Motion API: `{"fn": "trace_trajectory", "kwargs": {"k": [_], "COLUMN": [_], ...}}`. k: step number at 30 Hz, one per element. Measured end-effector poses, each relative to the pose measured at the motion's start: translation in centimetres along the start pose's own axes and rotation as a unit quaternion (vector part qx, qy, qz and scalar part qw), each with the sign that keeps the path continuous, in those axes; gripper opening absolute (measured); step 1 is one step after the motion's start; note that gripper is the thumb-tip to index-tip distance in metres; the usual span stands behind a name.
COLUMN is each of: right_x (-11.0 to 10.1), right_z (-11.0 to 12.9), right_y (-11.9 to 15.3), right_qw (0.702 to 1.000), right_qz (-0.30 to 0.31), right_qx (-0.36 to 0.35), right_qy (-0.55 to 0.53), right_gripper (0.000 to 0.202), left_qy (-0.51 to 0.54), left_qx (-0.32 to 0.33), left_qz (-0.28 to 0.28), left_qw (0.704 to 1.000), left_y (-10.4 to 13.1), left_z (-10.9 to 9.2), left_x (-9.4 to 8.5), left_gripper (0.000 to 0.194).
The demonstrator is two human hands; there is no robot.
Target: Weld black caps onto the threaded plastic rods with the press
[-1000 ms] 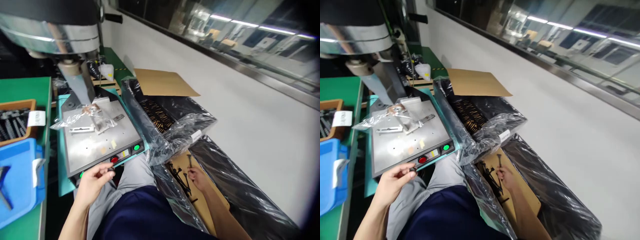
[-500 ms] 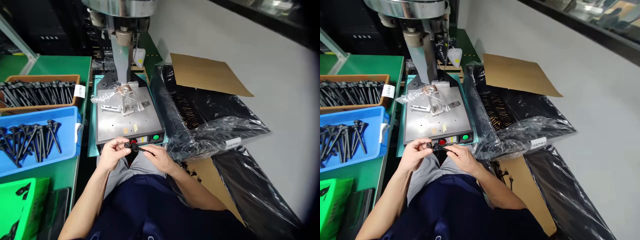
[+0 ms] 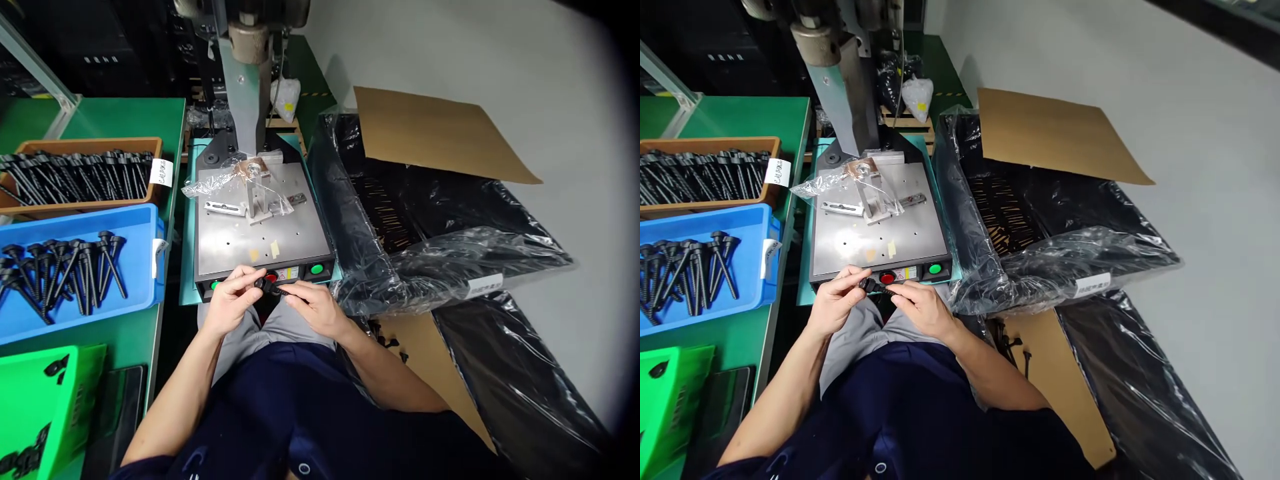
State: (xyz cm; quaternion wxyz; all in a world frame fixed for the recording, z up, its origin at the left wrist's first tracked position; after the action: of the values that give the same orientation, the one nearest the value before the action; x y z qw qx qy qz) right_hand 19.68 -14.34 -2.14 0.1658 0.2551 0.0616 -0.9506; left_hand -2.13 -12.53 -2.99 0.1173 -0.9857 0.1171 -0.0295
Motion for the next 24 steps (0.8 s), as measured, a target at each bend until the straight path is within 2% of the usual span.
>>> {"fn": "trace_trajectory", "kwargs": {"k": [6,13,16,18,21,24], "right_x": [0.1,0.1,0.1,0.4,1.1,1.8], "right_z": [-0.3,-1.0,-1.3,-1.5,-1.9,-2.0], "right_y": [-0.1,-0.4,-0.5,-0.8,-1.6,-2.6], "right_qw": [0.996,0.993,0.998,0.997,0.972,0.942], "right_qz": [-0.059,-0.088,-0.053,-0.015,0.042,0.081], "right_qx": [-0.052,-0.064,-0.03,0.022,0.097,0.118], "right_qy": [0.034,0.054,-0.004,-0.073,-0.208,-0.303], "right_gripper": [0.03,0.03,0.027,0.022,0.026,0.04], "left_qy": [0.042,0.092,0.085,0.069,0.04,0.018], "left_qx": [-0.013,-0.094,-0.102,-0.099,-0.089,-0.077], "left_qz": [-0.061,-0.036,-0.036,-0.029,0.0,0.004], "left_qw": [0.997,0.991,0.99,0.992,0.995,0.997], "left_y": [0.0,-0.4,-0.8,-1.1,-1.6,-1.9], "left_z": [1.4,1.9,1.9,1.6,1.1,1.1], "left_x": [1.0,1.0,1.0,1.2,2.1,2.8], "left_gripper": [0.032,0.034,0.032,0.032,0.031,0.03]}}
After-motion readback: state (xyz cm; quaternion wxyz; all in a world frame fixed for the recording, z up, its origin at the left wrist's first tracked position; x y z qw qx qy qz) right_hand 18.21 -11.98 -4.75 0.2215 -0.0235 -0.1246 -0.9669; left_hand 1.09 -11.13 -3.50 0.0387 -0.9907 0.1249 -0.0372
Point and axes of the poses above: each hand's wrist, its own y-axis away from the middle knuckle, its own x-axis out of the palm, z = x × y, the point moved 1 cm from there along -y, towards the middle knuckle, and after that the axes turned 8 degrees about x, right-handed, at the moved point
